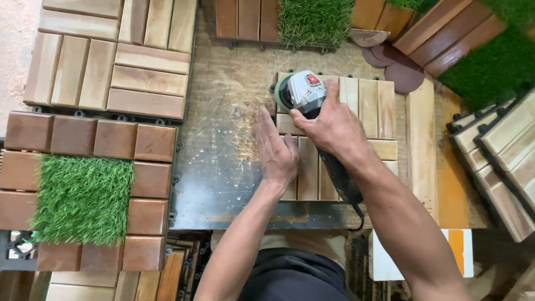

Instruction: Sanding the surface of interlocking wooden deck tiles using an angle grinder with a sanding attachment.

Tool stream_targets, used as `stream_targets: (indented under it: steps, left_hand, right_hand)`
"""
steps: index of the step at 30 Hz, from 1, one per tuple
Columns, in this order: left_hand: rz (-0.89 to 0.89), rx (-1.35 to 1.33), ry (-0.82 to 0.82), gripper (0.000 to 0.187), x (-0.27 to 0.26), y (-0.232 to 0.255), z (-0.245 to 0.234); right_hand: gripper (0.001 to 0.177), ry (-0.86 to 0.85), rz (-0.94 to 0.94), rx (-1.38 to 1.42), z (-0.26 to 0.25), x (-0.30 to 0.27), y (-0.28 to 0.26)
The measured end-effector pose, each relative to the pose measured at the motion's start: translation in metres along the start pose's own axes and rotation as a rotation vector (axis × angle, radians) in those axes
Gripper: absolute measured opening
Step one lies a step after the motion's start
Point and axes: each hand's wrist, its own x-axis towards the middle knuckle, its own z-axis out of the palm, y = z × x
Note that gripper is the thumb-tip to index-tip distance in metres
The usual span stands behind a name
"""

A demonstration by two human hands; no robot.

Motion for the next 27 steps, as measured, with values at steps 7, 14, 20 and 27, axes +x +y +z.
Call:
stream_targets:
  steps: [7, 14, 20, 27]
  left_hand:
    - [0.025, 0.030, -0.013, 0.079, 0.003, 0.005, -0.002]
    - [0.043, 0.427, -0.490, 0.069, 0.024, 0.039, -0.016]
    - [0.191, 0.475, -0.528, 0.081, 0.038, 0.031, 0.007]
    - [0.238, 0.510, -0.623, 0.096, 0.065, 0.031, 0.030]
  right_hand:
    - [0.087, 0.072, 0.050, 0.005, -0.016, 0.021, 0.012]
    - [0.086, 0.047, 0.157, 0.073, -0.044, 0.010, 0.042]
    - [0.085, 0.107, 0.234, 0.080, -0.053, 0.013, 0.071]
    - [0.085, 0.210, 0.297, 0.112, -0.078, 0.008, 0.093]
